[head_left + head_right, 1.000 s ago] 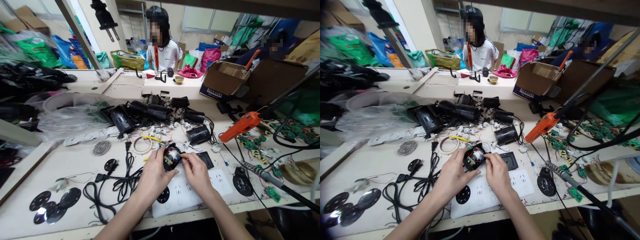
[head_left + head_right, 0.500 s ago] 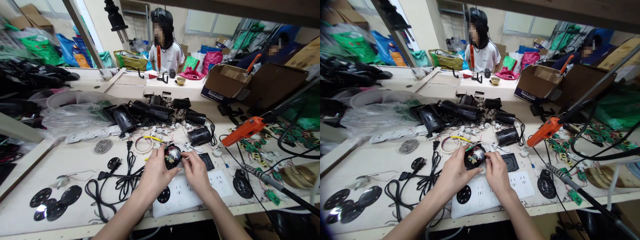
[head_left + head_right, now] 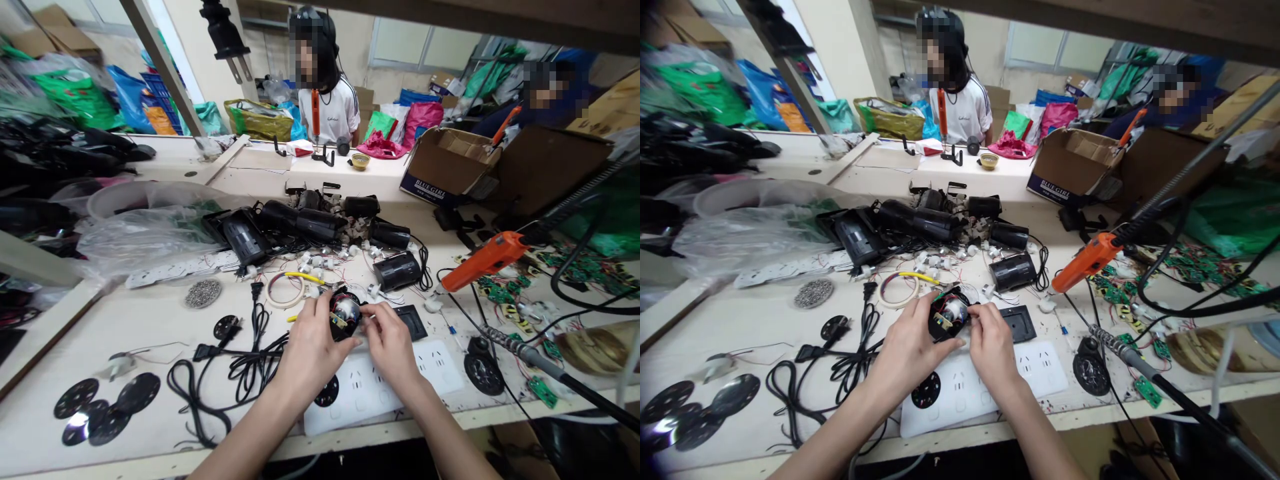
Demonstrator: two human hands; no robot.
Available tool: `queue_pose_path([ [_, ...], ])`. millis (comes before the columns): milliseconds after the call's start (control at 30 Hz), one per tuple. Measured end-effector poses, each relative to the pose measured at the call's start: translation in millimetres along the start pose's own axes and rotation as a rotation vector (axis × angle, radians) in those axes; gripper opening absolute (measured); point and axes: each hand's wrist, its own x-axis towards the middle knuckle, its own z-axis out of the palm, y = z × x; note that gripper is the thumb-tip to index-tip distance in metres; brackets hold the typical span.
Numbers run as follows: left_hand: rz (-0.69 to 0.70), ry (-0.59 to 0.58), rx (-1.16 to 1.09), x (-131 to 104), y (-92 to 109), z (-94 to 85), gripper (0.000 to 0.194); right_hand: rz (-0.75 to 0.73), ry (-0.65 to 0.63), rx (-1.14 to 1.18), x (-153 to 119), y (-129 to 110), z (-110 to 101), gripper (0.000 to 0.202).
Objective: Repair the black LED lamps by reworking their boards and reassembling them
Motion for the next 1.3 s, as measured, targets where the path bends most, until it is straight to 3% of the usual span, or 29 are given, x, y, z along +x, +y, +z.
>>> queue_pose_path([
  [433,0.039,-0.086,-0.021,-3.9,-18.2,18.3,0.062,-0.001,-0.005,-0.036,-2.7,7.3,0.1,0.023],
  [633,0.038,-0.151,0.095,-11.0,-15.6,9.5,0.058,-0.006,-0.034,-0.043,-3.5,7.1,-2.2,0.023],
  [700,0.034,-0.154,0.118,-13.0,-14.1,4.8,0.051,-0.007,-0.041,-0.042,-4.3,7.5,-2.4,0.023],
  [867,0.076,-0.226,0.198,-13.4,-15.6,3.3,0.01,-0.004,-0.053,-0.036,-5.6,9.5,-0.9,0.022],
  [933,0.09,-0.271,0.201,-13.0,-16.4,5.8,0.007,-0.003,-0.065,-0.034,-5.8,10.6,-0.3,0.021],
  [1100,0.092,-0.267,0.069,-12.2,-17.4,10.5,0.013,0.012,-0.093,-0.009,-7.5,11.7,1.5,0.018],
  [1233,0.1,-0.152,-0.198,-9.4,-22.3,8.8,0.013,0.035,-0.094,-0.002,-8.9,11.2,4.5,0.015],
  [1300,0.031,-0.151,-0.359,-8.7,-27.4,6.1,0.015,0.042,-0.089,-0.006,-9.0,10.8,5.4,0.015],
])
